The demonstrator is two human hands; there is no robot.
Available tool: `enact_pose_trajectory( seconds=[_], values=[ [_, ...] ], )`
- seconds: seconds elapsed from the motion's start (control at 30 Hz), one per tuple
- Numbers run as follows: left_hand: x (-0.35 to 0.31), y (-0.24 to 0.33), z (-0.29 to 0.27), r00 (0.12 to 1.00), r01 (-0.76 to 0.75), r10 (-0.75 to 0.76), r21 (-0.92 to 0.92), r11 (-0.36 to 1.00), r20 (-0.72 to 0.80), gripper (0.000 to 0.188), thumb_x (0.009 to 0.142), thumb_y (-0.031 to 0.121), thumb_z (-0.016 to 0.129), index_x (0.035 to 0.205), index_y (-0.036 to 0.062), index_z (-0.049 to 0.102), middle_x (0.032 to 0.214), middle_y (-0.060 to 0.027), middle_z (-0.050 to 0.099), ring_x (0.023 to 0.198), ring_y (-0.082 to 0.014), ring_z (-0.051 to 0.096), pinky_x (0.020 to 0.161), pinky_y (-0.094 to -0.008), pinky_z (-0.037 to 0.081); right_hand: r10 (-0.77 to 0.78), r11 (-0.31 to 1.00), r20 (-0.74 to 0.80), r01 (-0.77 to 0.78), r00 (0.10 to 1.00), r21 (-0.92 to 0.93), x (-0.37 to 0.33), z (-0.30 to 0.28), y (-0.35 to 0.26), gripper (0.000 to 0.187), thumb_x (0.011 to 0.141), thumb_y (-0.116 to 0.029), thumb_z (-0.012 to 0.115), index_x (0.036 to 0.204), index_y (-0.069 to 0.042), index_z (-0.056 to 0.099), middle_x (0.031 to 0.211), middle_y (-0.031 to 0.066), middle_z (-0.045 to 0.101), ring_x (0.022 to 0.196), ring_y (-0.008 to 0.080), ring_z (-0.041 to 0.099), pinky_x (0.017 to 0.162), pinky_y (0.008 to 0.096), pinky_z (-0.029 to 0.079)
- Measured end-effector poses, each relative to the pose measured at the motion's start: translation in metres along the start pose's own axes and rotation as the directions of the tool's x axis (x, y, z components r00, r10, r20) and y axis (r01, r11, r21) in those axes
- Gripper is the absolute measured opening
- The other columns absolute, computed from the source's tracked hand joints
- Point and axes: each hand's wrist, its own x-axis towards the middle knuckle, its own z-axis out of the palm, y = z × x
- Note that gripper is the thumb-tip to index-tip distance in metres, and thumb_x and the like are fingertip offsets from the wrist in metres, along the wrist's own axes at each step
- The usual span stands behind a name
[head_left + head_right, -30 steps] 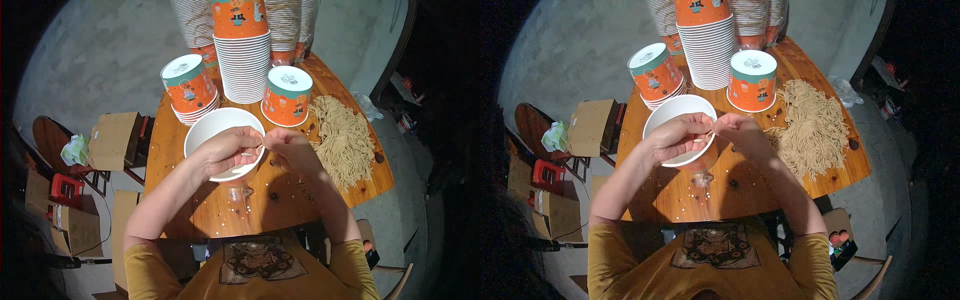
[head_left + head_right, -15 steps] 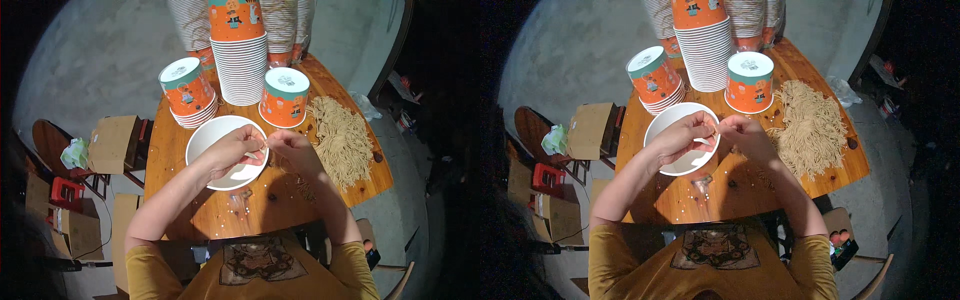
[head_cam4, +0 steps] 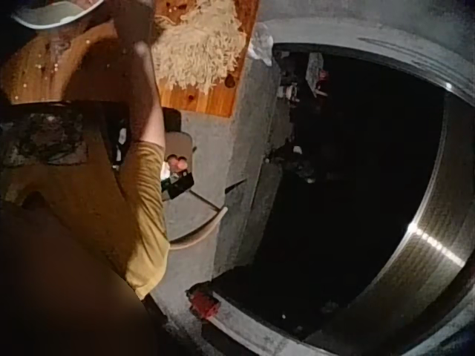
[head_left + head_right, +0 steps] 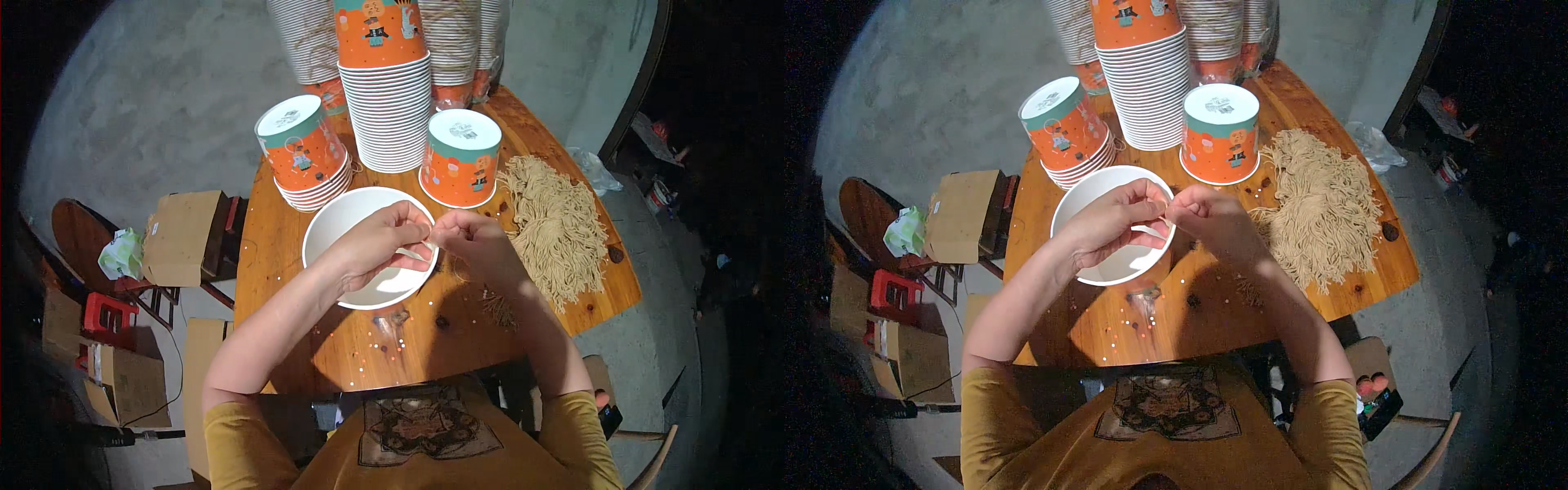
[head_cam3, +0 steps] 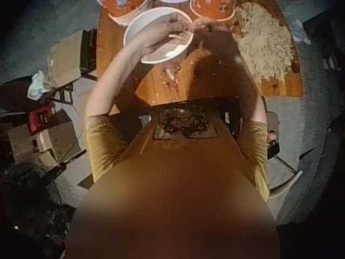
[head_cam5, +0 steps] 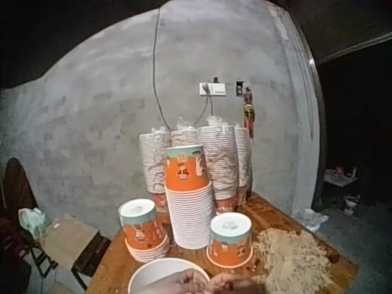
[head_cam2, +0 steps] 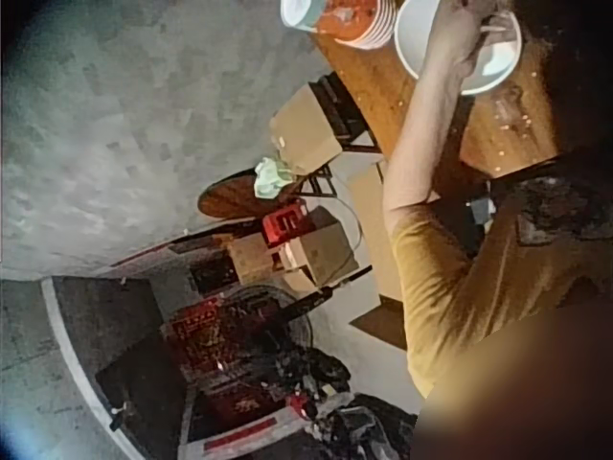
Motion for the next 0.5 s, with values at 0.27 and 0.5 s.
enact_pose_trajectory(
  seconds=[0.27,0.5],
  values=[
    [-0.005,0.002,-0.002,0.998,0.053,-0.052,-0.080,0.995,0.021,0.016,0.091,0.012,0.054,0.104,0.0026,0.052,0.090,-0.0031,0.057,0.076,-0.0082,0.060,0.070,-0.0197,0.054,0.071,0.967,0.097,-0.092,0.993,0.238,0.002,-0.004,-0.001,0.025,0.088,-0.030,0.059,0.086,-0.005,0.061,0.070,-0.0019,0.058,0.058,0.0035,0.050,0.050,0.0204,0.038],
    [-0.004,0.002,-0.003,0.989,0.134,-0.133,-0.020,0.991,0.065,0.016,0.087,0.012,0.061,0.099,0.0051,0.053,0.084,0.0008,0.056,0.071,-0.0052,0.056,0.065,-0.0170,0.050,0.073,0.937,0.082,-0.096,0.994,0.335,0.000,0.003,-0.006,0.018,0.086,-0.025,0.060,0.082,-0.008,0.060,0.061,-0.0065,0.048,0.047,0.0005,0.037,0.041,0.0173,0.025]
  ],
)
